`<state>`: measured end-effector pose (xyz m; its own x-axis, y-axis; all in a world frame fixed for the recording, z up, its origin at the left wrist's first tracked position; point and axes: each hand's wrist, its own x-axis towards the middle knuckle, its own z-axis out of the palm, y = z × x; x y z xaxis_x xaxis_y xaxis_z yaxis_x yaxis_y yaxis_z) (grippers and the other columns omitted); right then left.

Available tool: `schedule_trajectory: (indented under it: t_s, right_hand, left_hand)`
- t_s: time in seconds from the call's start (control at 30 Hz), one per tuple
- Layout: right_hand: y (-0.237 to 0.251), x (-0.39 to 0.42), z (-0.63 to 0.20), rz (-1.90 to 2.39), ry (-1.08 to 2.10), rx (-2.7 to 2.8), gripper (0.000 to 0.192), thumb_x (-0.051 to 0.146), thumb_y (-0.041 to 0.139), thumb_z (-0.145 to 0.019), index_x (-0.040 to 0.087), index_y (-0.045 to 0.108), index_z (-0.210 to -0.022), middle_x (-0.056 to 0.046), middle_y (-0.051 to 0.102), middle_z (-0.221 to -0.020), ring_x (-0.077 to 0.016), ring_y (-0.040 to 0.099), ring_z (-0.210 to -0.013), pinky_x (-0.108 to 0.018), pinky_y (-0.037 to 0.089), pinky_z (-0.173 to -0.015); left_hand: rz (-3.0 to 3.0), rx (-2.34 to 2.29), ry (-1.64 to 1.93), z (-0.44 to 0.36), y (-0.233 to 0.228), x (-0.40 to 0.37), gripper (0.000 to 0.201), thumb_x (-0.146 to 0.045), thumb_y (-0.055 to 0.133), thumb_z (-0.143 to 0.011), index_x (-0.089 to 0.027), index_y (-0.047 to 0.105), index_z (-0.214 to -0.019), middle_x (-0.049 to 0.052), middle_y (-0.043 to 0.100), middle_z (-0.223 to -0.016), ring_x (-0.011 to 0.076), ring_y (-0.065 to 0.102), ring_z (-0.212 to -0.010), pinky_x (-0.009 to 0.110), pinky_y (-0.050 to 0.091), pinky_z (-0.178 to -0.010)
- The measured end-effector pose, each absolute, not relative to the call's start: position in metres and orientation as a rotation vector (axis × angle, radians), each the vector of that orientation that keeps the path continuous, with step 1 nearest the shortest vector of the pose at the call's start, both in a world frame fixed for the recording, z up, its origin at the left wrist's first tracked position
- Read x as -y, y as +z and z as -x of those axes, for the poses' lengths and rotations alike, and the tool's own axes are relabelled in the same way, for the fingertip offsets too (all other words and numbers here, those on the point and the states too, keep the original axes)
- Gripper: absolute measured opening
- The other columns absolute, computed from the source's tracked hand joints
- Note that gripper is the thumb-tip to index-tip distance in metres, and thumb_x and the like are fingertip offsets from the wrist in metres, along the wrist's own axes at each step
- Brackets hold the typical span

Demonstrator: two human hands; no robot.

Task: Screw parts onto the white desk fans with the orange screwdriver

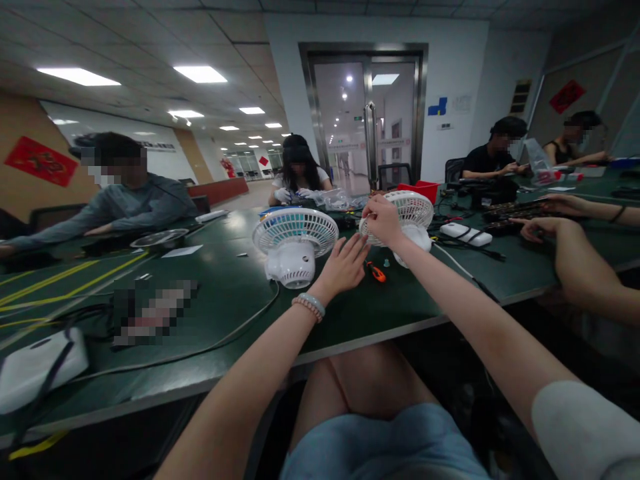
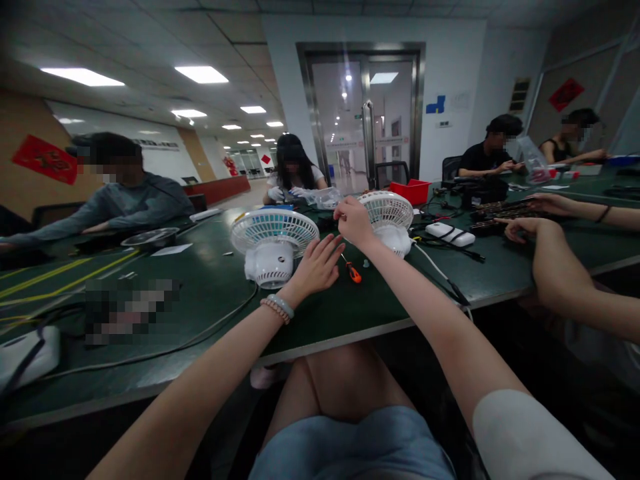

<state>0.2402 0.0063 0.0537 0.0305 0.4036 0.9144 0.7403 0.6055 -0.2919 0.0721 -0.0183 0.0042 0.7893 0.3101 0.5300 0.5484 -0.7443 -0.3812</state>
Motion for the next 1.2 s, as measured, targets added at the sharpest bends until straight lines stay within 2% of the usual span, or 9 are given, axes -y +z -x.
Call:
schedule_trajectory:
  t_s: [0.07,0.13,0.2,0.23,0.47,0.73,0.93,1.03,1.2]
  right_hand:
    - [0.058,-0.008,-0.258,0.924,-0.441,1.615,0.023,0.002,0.037,-0.065,0.017,0.054,-0.061,-0.004,0.050,-0.075,-0.0151,0.048,-0.078,-0.027,0.038,-0.073]
    - [0.052,-0.007,-0.270,0.921,-0.511,1.573,0.022,0.003,0.037,-0.068,0.018,0.052,-0.059,-0.004,0.049,-0.072,-0.0156,0.047,-0.077,-0.028,0.038,-0.072]
    - [0.040,-0.005,-0.280,0.958,-0.546,1.521,0.022,0.005,0.037,-0.069,0.019,0.051,-0.059,-0.004,0.049,-0.070,-0.0165,0.047,-0.076,-0.029,0.038,-0.072]
    - [0.033,-0.004,-0.283,0.975,-0.552,1.551,0.022,0.005,0.037,-0.069,0.019,0.051,-0.059,-0.004,0.049,-0.069,-0.0168,0.047,-0.076,-0.029,0.038,-0.072]
    - [0.024,-0.004,-0.296,1.086,-0.550,1.758,0.022,0.007,0.038,-0.068,0.018,0.056,-0.063,-0.005,0.056,-0.068,-0.0161,0.051,-0.073,-0.027,0.037,-0.070]
    - [0.024,-0.007,-0.299,1.175,-0.452,1.779,0.022,0.008,0.039,-0.069,0.017,0.059,-0.064,-0.003,0.061,-0.068,-0.0138,0.055,-0.069,-0.023,0.038,-0.069]
    - [0.026,-0.009,-0.305,1.191,-0.391,1.783,0.022,0.007,0.041,-0.067,0.016,0.060,-0.062,-0.002,0.063,-0.067,-0.0139,0.056,-0.068,-0.023,0.038,-0.069]
    - [0.027,-0.008,-0.304,1.188,-0.392,1.786,0.022,0.008,0.042,-0.067,0.016,0.062,-0.063,-0.002,0.063,-0.066,-0.0140,0.057,-0.068,-0.023,0.038,-0.068]
    - [0.028,-0.007,-0.303,1.204,-0.372,1.816,0.023,0.009,0.042,-0.068,0.016,0.063,-0.063,-0.002,0.064,-0.066,-0.0141,0.058,-0.068,-0.023,0.038,-0.070]
  left_hand:
    - [2.473,0.713,-0.637,-0.097,0.004,0.013,0.046,-0.024,0.040,-0.081,-0.011,0.048,-0.125,0.015,0.043,-0.136,0.0272,0.034,-0.128,0.044,0.024,-0.107]
    - [2.508,0.886,-0.645,-0.124,0.002,0.009,0.036,-0.026,0.040,-0.082,-0.010,0.060,-0.107,0.016,0.057,-0.116,0.0264,0.048,-0.114,0.040,0.036,-0.098]
    - [2.552,1.071,-0.617,-0.150,-0.003,0.006,0.032,-0.029,0.039,-0.082,-0.012,0.064,-0.092,0.015,0.063,-0.099,0.0244,0.056,-0.099,0.036,0.043,-0.088]
    - [2.565,1.140,-0.620,-0.160,-0.007,0.004,0.032,-0.031,0.042,-0.081,-0.012,0.064,-0.092,0.015,0.063,-0.098,0.0241,0.057,-0.097,0.035,0.044,-0.086]
    - [2.677,1.413,-0.615,-0.173,-0.024,-0.011,0.033,-0.033,0.050,-0.075,-0.015,0.062,-0.101,0.014,0.065,-0.100,0.0242,0.061,-0.096,0.032,0.047,-0.082]
    - [2.951,1.399,-0.549,-0.157,-0.031,-0.023,0.045,-0.023,0.050,-0.070,-0.022,0.060,-0.115,0.007,0.068,-0.104,0.0213,0.063,-0.095,0.030,0.046,-0.086]
    - [3.052,1.320,-0.575,-0.149,-0.031,-0.028,0.044,-0.018,0.050,-0.069,-0.026,0.063,-0.111,0.002,0.067,-0.108,0.0171,0.062,-0.098,0.024,0.045,-0.088]
    - [3.027,1.282,-0.526,-0.147,-0.030,-0.026,0.050,-0.019,0.052,-0.068,-0.024,0.058,-0.117,0.004,0.065,-0.113,0.0185,0.061,-0.102,0.025,0.044,-0.090]
    - [2.873,0.988,-0.452,-0.153,-0.023,-0.009,0.062,-0.016,0.051,-0.070,-0.015,0.042,-0.131,0.011,0.053,-0.128,0.0222,0.051,-0.116,0.031,0.039,-0.098]
